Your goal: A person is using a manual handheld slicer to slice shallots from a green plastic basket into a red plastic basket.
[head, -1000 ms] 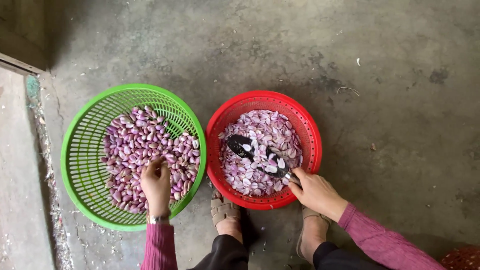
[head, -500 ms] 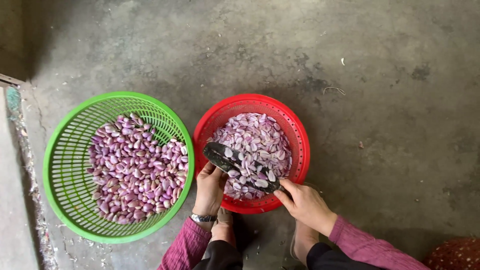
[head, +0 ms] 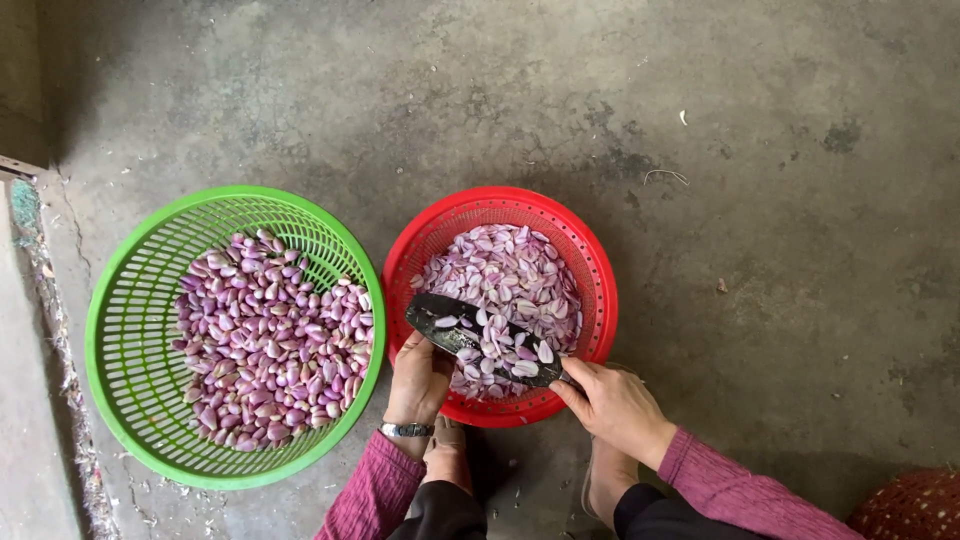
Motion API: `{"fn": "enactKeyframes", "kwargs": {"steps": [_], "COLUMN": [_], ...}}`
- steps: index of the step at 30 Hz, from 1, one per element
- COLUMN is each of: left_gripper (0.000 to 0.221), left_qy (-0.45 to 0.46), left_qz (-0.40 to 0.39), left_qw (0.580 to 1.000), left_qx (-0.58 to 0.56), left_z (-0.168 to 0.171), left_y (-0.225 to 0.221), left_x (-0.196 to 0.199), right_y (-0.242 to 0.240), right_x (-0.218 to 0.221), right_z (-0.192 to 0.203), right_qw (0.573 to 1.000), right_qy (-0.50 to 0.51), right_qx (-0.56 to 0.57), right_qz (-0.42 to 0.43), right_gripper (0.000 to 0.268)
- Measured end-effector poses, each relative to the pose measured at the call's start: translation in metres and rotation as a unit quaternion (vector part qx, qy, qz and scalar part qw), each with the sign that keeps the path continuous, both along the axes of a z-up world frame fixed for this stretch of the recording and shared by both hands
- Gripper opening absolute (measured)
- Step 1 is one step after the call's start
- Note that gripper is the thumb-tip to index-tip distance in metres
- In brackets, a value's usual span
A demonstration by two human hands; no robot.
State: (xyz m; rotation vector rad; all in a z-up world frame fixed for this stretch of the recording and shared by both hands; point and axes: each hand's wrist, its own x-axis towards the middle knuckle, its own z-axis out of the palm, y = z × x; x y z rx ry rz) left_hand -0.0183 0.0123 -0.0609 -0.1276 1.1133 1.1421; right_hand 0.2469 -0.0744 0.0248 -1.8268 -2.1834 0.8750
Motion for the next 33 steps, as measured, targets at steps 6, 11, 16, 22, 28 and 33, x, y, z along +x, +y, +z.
{"fn": "enactKeyframes", "kwargs": {"steps": [6,11,16,22,28,33], "left_gripper": [0.022,0.013,0.009,0.024,0.060,0.035], "left_qy": [-0.022,-0.043,-0.021,0.297,0.010,0.089], "left_qz": [-0.050,-0.109,-0.086,-0.333,-0.087,-0.112], "left_qw": [0.998,0.993,0.996,0.892,0.996,0.982], "left_qx": [0.029,-0.019,0.016,0.070,0.016,0.121], "left_z": [0.030,0.050,0.052,0.023,0.083,0.078], "left_y": [-0.015,-0.016,-0.021,0.006,0.015,0.009], "left_x": [0.008,0.014,0.019,-0.006,0.013,0.015], "right_y": [0.011,0.020,0.015,0.006,0.010,0.006], "right_x": [-0.005,-0.005,0.003,0.002,0.003,0.006], "right_z": [0.011,0.013,0.015,0.001,0.010,0.004], "right_qw": [1.000,0.998,0.996,0.998,0.999,1.000], "right_qy": [0.011,0.028,0.014,0.047,0.000,-0.007], "right_qx": [-0.003,-0.046,-0.057,-0.032,-0.007,-0.012], "right_qz": [-0.011,-0.045,-0.073,-0.019,-0.032,-0.024], "right_gripper": [0.025,0.042,0.035,0.028,0.030,0.030]}}
